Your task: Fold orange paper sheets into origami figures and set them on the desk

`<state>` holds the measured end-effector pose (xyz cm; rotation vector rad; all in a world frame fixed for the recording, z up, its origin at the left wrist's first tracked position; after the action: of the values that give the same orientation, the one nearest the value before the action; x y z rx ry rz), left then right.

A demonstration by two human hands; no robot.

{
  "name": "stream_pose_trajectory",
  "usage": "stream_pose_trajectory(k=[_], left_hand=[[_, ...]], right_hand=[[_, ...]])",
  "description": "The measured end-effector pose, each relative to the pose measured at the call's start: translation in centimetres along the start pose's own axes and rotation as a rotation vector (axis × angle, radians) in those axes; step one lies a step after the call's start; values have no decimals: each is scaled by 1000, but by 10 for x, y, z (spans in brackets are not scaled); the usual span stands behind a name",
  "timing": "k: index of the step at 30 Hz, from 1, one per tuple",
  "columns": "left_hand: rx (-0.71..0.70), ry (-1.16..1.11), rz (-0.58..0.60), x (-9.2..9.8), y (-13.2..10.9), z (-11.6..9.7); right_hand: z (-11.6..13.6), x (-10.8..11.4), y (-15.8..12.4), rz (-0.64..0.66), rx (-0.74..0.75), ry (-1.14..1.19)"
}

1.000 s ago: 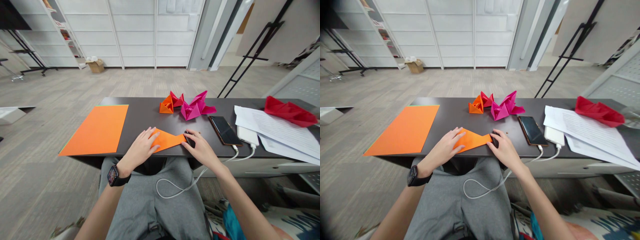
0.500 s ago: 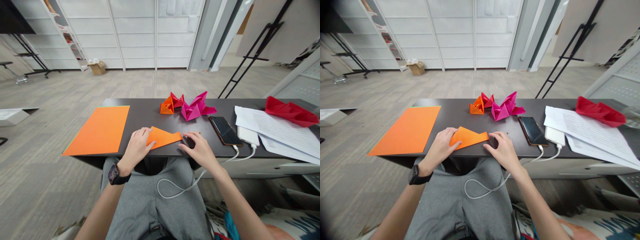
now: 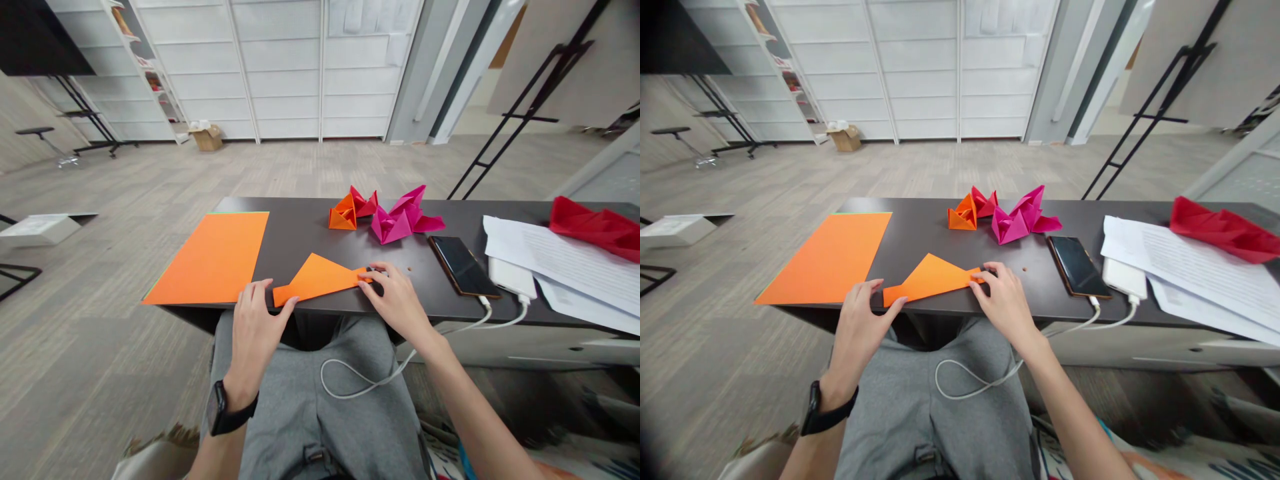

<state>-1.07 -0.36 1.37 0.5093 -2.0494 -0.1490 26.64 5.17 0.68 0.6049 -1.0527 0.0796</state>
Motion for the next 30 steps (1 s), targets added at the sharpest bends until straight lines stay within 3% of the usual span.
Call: stream_pose_trajectory(k=[3, 8, 14, 19, 30], left_hand=[[41, -30, -10, -1, 0, 1], [133, -182, 105, -2, 11, 4], [47, -160, 204, 1, 26, 7], [60, -120, 297, 1, 29, 8], [-97, -17, 407, 4, 42, -4]], right_hand=[[-2, -5, 0, -26, -17, -16], [-3, -5, 3, -56, -63, 7], [1, -2, 5, -148, -98, 135], [0, -5, 4, -87, -120, 131], [-1, -3, 3, -62, -77, 178]])
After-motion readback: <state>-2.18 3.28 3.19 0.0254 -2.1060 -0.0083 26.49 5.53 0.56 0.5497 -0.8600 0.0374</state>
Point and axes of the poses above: each hand's wrist, its own y-axis towards the middle knuckle, its own x-axis out of the back of the hand, z = x × y, the point moved 2 cm from there along y, towards the middle knuckle, and after that the axes turned 10 degrees about x, right-handed, at the moved point
